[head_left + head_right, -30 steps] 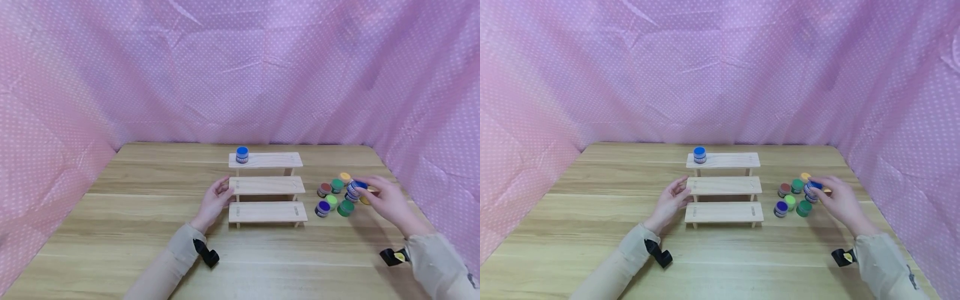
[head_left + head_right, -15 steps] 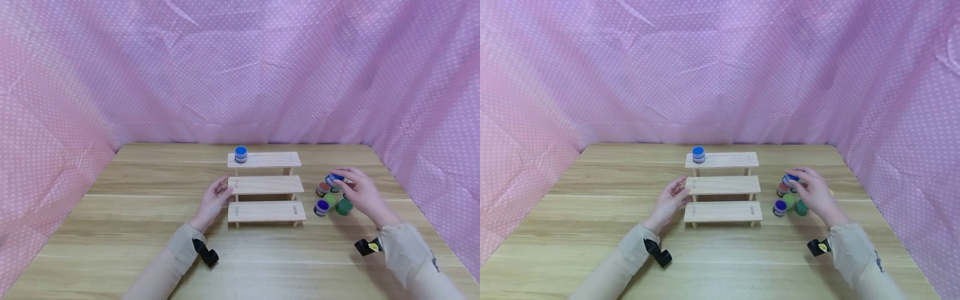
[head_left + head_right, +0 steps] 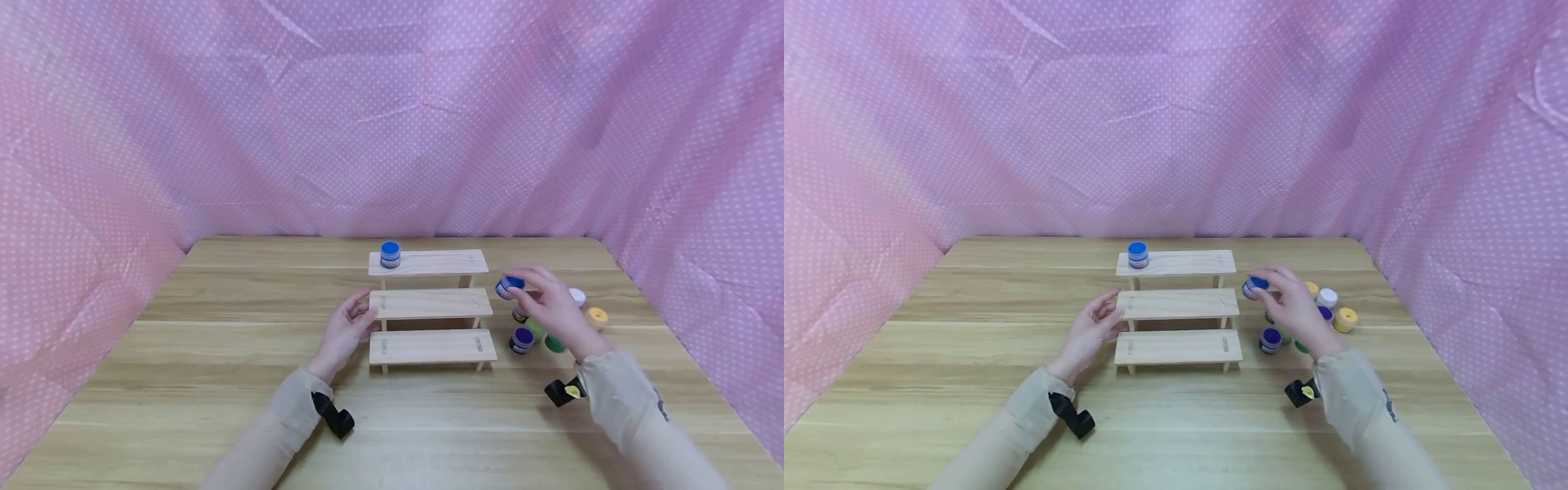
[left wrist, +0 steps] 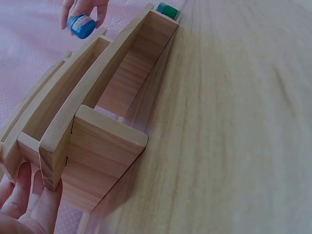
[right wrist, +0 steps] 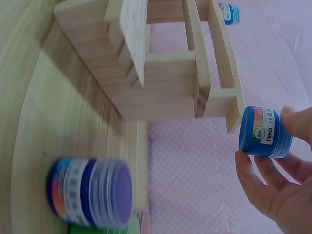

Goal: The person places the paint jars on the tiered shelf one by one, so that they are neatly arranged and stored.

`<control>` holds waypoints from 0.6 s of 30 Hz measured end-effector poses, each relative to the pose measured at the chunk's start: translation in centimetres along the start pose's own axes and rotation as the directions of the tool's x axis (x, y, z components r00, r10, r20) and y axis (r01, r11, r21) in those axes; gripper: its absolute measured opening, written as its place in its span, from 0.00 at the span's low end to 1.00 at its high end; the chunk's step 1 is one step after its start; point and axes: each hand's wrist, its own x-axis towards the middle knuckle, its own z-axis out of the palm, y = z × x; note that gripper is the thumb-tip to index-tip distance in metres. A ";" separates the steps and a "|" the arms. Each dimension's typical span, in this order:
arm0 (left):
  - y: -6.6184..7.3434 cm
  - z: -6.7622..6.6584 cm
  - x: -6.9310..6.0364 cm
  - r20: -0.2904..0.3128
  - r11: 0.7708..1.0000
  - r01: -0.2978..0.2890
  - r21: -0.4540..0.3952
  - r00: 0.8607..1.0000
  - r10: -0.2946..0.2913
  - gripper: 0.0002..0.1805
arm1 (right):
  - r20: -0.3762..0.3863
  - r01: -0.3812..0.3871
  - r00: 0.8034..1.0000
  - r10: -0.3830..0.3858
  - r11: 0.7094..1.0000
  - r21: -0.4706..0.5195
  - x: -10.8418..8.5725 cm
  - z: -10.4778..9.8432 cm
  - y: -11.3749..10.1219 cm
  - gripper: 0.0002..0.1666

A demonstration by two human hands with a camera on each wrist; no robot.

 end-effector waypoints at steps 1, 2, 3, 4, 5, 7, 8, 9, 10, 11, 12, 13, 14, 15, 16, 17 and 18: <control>0.0 0.0 0.0 -0.001 1.000 0.001 -0.004 1.000 -0.001 0.28 | 0.000 0.002 1.000 -0.002 1.000 -0.001 0.1 0.2 -0.1 0.18; 0.0 0.0 0.0 -0.001 1.000 -0.004 -0.004 1.000 0.004 0.28 | 0.000 -0.001 1.000 0.001 1.000 -0.006 0.3 0.4 -0.2 0.18; 0.0 0.0 -0.1 -0.004 1.000 -0.001 -0.009 1.000 0.001 0.28 | 0.003 -0.005 1.000 0.005 1.000 -0.009 0.4 0.5 -0.4 0.19; 0.0 0.0 -0.1 -0.006 1.000 0.000 -0.014 1.000 0.000 0.28 | 0.004 -0.005 1.000 0.005 1.000 -0.009 0.6 0.7 -0.5 0.19; 0.0 0.0 -0.1 -0.008 1.000 0.000 -0.017 1.000 0.000 0.28 | 0.010 -0.009 1.000 0.009 1.000 -0.008 0.7 0.9 -0.7 0.19; 0.0 0.0 -0.1 -0.009 1.000 -0.002 -0.015 1.000 0.002 0.28 | 0.017 -0.009 1.000 0.009 1.000 0.001 1.1 1.2 -1.1 0.19; 0.0 -0.1 -0.1 -0.007 1.000 -0.002 -0.010 1.000 0.002 0.28 | 0.018 -0.006 1.000 0.006 1.000 0.009 1.3 1.3 -1.2 0.18; 0.0 -0.1 -0.1 -0.009 1.000 0.004 -0.009 1.000 -0.004 0.28 | 0.021 -0.005 1.000 0.005 1.000 0.014 1.5 1.4 -1.4 0.18; 0.0 -0.1 -0.1 -0.007 1.000 0.005 -0.006 1.000 -0.005 0.29 | 0.017 0.006 1.000 -0.006 1.000 0.019 1.6 1.6 -1.6 0.18; 0.0 -0.1 0.0 -0.007 1.000 0.006 -0.003 1.000 -0.006 0.29 | 0.015 0.014 1.000 -0.014 1.000 0.025 1.8 1.7 -1.7 0.18; 0.0 -0.1 0.0 -0.005 1.000 0.006 0.002 1.000 -0.006 0.29 | 0.014 0.018 1.000 -0.019 0.999 0.027 1.9 1.9 -1.8 0.18; 0.0 -0.1 0.0 -0.005 1.000 0.008 0.003 1.000 -0.008 0.29 | 0.011 0.025 1.000 -0.025 0.999 0.035 2.1 2.0 -1.9 0.18; 0.0 -0.1 0.0 -0.005 1.000 0.009 0.003 1.000 -0.009 0.29 | 0.009 0.033 0.999 -0.033 0.999 0.040 2.2 2.2 -2.0 0.18; 0.0 0.0 0.0 -0.006 1.000 0.009 0.001 1.000 -0.009 0.29 | 0.007 0.038 0.999 -0.038 0.998 0.043 2.3 2.3 -2.0 0.18; 0.0 0.0 0.0 -0.006 1.000 0.007 0.002 1.000 -0.007 0.29 | 0.002 0.050 0.999 -0.050 0.997 0.053 2.3 2.5 -2.1 0.18; -0.1 0.0 0.0 -0.005 1.000 0.005 0.003 1.000 -0.005 0.28 | 0.003 0.055 0.998 -0.055 0.996 0.065 2.4 2.6 -2.2 0.18; 0.0 0.0 0.0 -0.005 1.000 0.004 0.000 1.000 -0.004 0.28 | 0.003 0.061 0.998 -0.061 0.996 0.072 2.5 2.8 -2.3 0.18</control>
